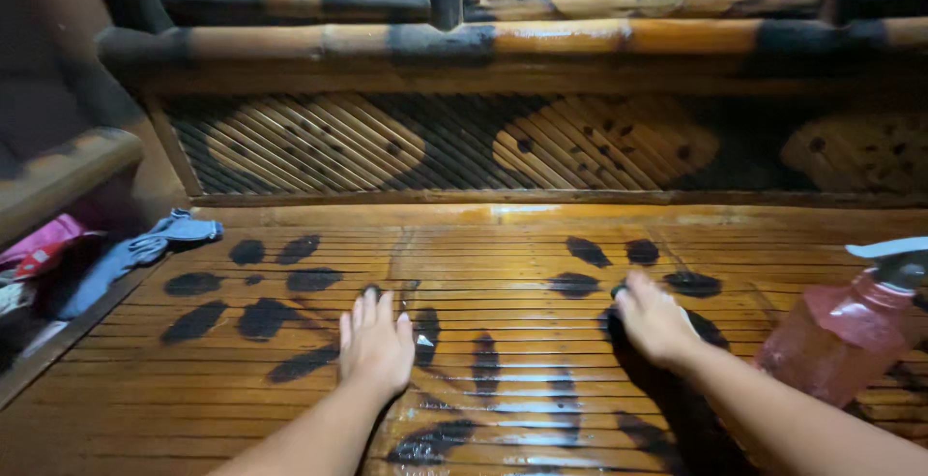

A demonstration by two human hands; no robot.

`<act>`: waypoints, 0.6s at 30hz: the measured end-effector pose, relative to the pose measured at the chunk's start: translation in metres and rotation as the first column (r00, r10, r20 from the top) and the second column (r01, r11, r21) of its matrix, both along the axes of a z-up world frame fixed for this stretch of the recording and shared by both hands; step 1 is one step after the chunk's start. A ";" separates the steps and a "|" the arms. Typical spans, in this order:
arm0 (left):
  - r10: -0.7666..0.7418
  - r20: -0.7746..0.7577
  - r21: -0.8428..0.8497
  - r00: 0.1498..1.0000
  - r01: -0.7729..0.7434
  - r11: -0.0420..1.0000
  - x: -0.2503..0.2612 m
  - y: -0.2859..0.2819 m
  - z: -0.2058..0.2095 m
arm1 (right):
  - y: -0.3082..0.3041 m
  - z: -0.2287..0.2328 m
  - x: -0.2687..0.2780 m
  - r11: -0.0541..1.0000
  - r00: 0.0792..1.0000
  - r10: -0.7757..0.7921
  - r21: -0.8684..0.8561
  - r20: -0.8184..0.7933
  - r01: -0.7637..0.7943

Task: The person wipes a bamboo bench surface with a white cloth, then sprays a pink liquid from a spray bottle and continues wiping the surface and the backrest. The person handles the cloth and spray bottle throughout the task.

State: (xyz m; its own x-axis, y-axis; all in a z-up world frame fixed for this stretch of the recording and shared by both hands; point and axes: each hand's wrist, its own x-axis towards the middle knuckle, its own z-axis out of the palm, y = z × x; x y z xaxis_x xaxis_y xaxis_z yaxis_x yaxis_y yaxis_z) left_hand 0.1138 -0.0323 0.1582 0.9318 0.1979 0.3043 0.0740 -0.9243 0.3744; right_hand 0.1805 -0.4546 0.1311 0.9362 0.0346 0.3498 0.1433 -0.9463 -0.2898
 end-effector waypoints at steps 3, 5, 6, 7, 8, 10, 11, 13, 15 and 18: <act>0.051 -0.118 0.004 0.992 -0.051 0.999 0.004 0.001 -0.010 | -0.020 -0.036 0.038 0.968 0.986 -0.028 -0.251 -0.165 -0.014; 0.065 -0.133 0.043 0.989 -0.059 0.997 0.004 0.001 -0.013 | -0.032 -0.037 0.070 0.980 0.981 -0.043 -0.200 -0.189 0.004; 0.055 -0.116 0.041 0.992 -0.051 0.998 0.006 0.003 -0.013 | -0.038 -0.037 0.084 0.986 0.978 -0.056 -0.168 -0.199 0.022; 0.048 -0.102 0.034 0.994 -0.045 0.998 0.007 0.003 -0.015 | -0.048 -0.036 0.099 0.988 0.977 -0.076 -0.150 -0.202 0.046; 0.040 -0.088 0.027 0.995 -0.038 0.999 0.008 0.002 -0.017 | -0.059 -0.036 0.113 0.988 0.974 -0.098 -0.137 -0.206 0.070; 0.057 -0.114 0.072 0.992 -0.049 0.996 0.009 0.000 -0.015 | -0.065 -0.035 0.151 0.988 0.972 -0.129 -0.112 -0.197 0.109; 0.070 -0.130 0.093 0.989 -0.058 0.994 0.007 -0.002 -0.016 | -0.072 -0.033 0.166 0.987 0.972 -0.143 -0.102 -0.188 0.126; 0.059 -0.105 0.050 0.993 -0.054 0.997 0.005 -0.004 -0.014 | -0.067 -0.034 0.201 0.953 0.930 -0.275 -0.201 -0.246 0.228; 0.046 -0.081 0.015 0.996 -0.045 0.999 0.003 -0.003 -0.011 | -0.049 -0.041 0.223 0.945 0.920 -0.323 -0.138 -0.222 0.298; 0.032 -0.039 -0.012 0.999 -0.033 0.999 0.002 -0.006 -0.007 | -0.001 -0.040 0.255 0.940 0.913 -0.341 -0.086 -0.225 0.330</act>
